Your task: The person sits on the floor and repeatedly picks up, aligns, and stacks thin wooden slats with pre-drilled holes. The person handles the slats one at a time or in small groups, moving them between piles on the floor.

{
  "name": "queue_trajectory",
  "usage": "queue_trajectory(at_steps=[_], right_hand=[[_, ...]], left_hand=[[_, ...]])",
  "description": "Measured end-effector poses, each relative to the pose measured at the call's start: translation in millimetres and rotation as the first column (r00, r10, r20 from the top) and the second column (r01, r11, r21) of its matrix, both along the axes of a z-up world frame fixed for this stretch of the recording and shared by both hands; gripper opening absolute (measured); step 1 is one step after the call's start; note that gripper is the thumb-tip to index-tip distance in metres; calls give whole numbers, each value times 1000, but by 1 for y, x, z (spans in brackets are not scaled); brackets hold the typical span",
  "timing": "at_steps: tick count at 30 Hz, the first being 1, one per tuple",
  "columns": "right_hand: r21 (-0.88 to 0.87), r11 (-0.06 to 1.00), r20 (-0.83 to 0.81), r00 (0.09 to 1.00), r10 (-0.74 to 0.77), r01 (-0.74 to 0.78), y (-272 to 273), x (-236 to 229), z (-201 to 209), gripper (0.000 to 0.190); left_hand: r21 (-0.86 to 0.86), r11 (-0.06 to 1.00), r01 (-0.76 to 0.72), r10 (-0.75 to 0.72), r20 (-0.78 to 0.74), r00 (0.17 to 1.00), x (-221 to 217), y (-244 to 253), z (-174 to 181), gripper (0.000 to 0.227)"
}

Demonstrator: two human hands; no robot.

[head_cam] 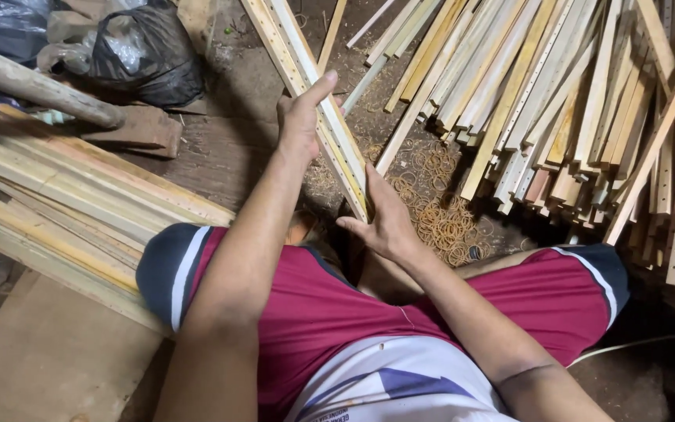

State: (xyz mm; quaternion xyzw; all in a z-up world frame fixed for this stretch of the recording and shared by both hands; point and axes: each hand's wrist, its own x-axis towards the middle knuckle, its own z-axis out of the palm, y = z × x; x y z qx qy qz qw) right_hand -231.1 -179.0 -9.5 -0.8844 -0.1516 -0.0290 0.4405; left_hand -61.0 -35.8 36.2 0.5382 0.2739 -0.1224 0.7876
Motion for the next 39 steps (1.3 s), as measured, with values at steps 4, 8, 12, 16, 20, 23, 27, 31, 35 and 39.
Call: queue_trajectory(at_steps=[4, 8, 12, 16, 20, 23, 27, 31, 35, 39], right_hand=[[347, 913, -571, 820, 23, 215, 4, 6, 45, 125], [314, 948, -438, 894, 96, 52, -7, 14, 16, 100], [24, 1000, -305, 952, 8, -1, -7, 7, 10, 115], [423, 905, -303, 936, 179, -35, -9, 10, 26, 111], [447, 893, -229, 957, 178, -59, -7, 8, 16, 96], [379, 925, -191, 980, 53, 24, -8, 5, -1, 100], [234, 967, -27, 995, -96, 100, -8, 1, -22, 95], [86, 980, 289, 937, -196, 178, -6, 0, -37, 63], [97, 991, 297, 948, -116, 91, 1, -3, -8, 41], [-2, 994, 215, 971, -110, 113, -2, -3, -19, 82]], left_hand=[[-151, 988, -1, 23, 145, 989, -4, 3, 10, 17], [-132, 977, 168, -139, 207, 968, 2, 5, 0, 29], [-73, 992, 108, -94, 172, 981, -3, 0, 3, 12], [-334, 907, 256, -185, 232, 955, 10, 10, -12, 44], [-263, 938, 226, -186, 169, 968, 9, 5, 0, 59], [-122, 986, 115, -96, 151, 984, 6, -2, 1, 59], [108, 992, 65, -79, 130, 988, 4, -6, 10, 68], [-109, 992, 60, -26, 290, 957, 1, -3, -1, 36], [-56, 998, -27, 39, 226, 973, 3, -4, -1, 44], [-38, 999, -36, 44, 221, 974, 3, -3, 0, 26]])
